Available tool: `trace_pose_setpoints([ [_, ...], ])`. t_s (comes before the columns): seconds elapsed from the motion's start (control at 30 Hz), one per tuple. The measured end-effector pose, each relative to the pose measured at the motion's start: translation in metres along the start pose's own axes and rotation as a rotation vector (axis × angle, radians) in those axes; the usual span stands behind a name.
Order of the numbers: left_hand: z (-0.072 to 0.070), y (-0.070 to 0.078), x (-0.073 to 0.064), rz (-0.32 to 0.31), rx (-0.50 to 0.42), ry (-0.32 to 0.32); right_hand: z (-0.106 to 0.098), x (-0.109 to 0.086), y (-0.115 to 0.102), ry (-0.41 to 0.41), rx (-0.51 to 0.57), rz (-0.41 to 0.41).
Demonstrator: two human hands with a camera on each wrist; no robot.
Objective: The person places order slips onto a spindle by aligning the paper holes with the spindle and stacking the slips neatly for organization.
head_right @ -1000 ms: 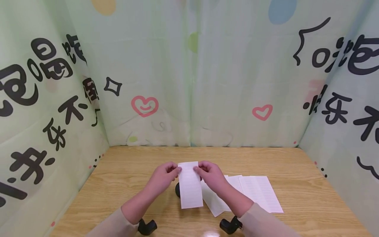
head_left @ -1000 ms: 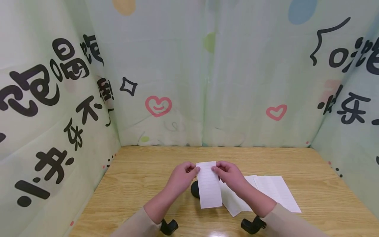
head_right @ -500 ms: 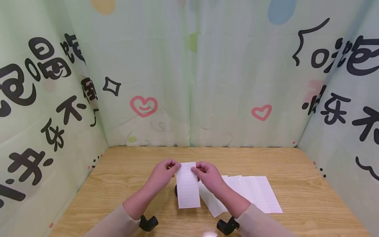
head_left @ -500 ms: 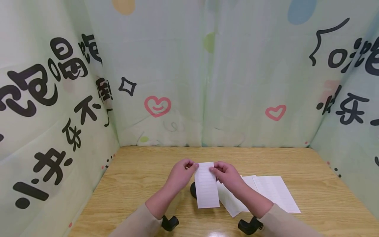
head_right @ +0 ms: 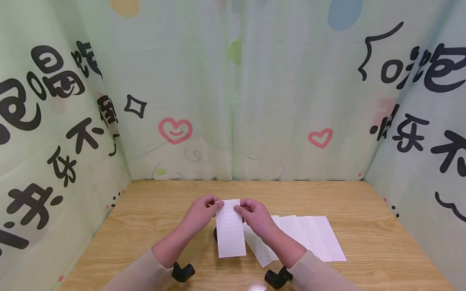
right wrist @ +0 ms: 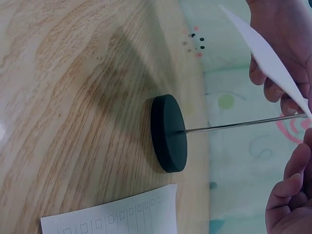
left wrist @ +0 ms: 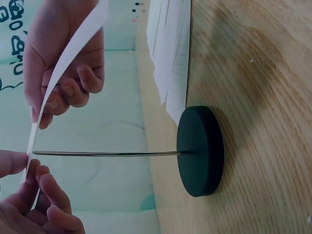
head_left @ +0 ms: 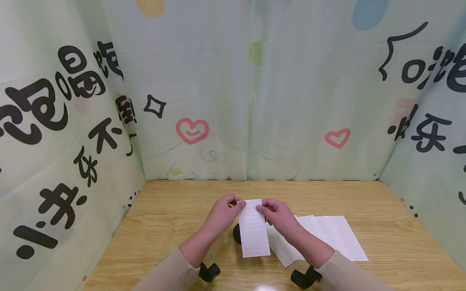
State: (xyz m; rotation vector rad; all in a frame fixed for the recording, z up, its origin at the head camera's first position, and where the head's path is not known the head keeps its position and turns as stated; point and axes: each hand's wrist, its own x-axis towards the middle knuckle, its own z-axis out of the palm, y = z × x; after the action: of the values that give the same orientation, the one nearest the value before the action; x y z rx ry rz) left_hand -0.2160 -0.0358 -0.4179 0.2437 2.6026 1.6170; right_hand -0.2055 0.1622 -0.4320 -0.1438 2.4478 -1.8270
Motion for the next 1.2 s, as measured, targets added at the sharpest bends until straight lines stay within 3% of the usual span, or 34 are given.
trace_pose_setpoints([
  [0.67,0.0005,0.0005,0.0008,-0.006,0.018,-0.035,0.0,0.0008,0.0004,0.015,0.023,0.03],
  [1.2,0.0038,-0.0038,0.0013,0.039,0.01,-0.023,0.003,0.0019,0.0038,0.026,0.018,0.041],
])
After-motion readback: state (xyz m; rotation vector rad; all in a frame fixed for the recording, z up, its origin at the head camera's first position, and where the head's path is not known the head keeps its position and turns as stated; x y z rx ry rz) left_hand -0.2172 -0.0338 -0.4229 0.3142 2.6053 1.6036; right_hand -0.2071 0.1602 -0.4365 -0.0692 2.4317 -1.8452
